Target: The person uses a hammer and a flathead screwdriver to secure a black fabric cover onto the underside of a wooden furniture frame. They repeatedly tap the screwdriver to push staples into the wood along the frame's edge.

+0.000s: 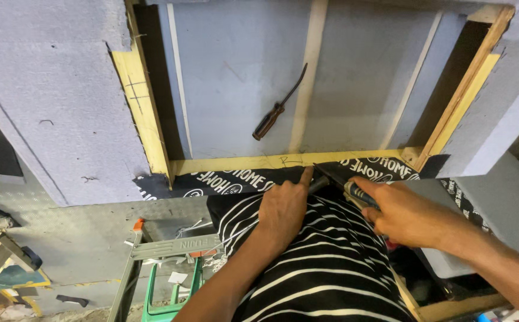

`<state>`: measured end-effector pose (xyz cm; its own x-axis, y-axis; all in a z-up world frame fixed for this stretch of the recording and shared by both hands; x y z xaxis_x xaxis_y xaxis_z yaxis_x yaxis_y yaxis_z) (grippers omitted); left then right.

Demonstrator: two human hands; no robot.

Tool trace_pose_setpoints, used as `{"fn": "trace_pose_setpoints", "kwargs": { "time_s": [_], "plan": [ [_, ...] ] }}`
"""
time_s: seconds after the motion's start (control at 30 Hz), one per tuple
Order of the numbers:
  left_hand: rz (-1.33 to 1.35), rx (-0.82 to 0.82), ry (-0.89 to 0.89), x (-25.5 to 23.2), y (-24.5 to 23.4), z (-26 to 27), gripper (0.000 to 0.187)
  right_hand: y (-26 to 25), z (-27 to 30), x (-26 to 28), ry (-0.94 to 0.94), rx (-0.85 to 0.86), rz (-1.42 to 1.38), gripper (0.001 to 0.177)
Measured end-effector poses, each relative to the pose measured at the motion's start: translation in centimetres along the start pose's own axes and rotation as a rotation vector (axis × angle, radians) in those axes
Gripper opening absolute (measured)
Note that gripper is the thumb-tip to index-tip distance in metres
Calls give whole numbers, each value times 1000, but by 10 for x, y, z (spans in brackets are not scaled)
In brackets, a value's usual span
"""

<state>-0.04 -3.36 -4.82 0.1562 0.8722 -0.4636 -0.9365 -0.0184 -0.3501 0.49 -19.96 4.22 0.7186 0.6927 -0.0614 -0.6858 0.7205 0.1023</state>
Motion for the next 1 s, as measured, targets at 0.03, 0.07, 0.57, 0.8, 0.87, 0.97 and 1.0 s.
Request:
{"fn": "trace_pose_setpoints", "kwargs": {
  "time_s": [0.03,0.07,0.57,0.8,0.87,0.97,1.0],
  "plan": [
    [17,7,-3,1,-1,0,76,1,-3,-2,-15,-16,20,57],
    [33,17,-5,1,-1,0,77,5,-5,-7,-29,-30,38,56],
    [603,51,-134,14,-31,8,56,56,-21,-84,-243,-442,-284,65],
    [1039,363,-32,25,-42,11,23,64,-10,-79,-168,87,-172,74],
    [1016,318,-130,36,-44,17,20,58,-3,-72,-176,102,-59,76],
    [381,160,-243,66,-56,43,14,47,3,-70,-71,105,93,72],
    [123,96,-201,70,-62,55,12,41,3,-71,-14,95,139,70]
  ]
}}
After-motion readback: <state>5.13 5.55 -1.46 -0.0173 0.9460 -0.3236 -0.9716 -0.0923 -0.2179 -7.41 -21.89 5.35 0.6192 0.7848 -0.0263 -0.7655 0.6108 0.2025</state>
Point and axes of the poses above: each hand's wrist, its own z-axis away from the middle knuckle, its own y-axis out of the palm, x = y × z, the point moved 5 cm from there along -z, towards the middle knuckle, and after that the axes turned 8 degrees about -y, right-handed, at the moved point
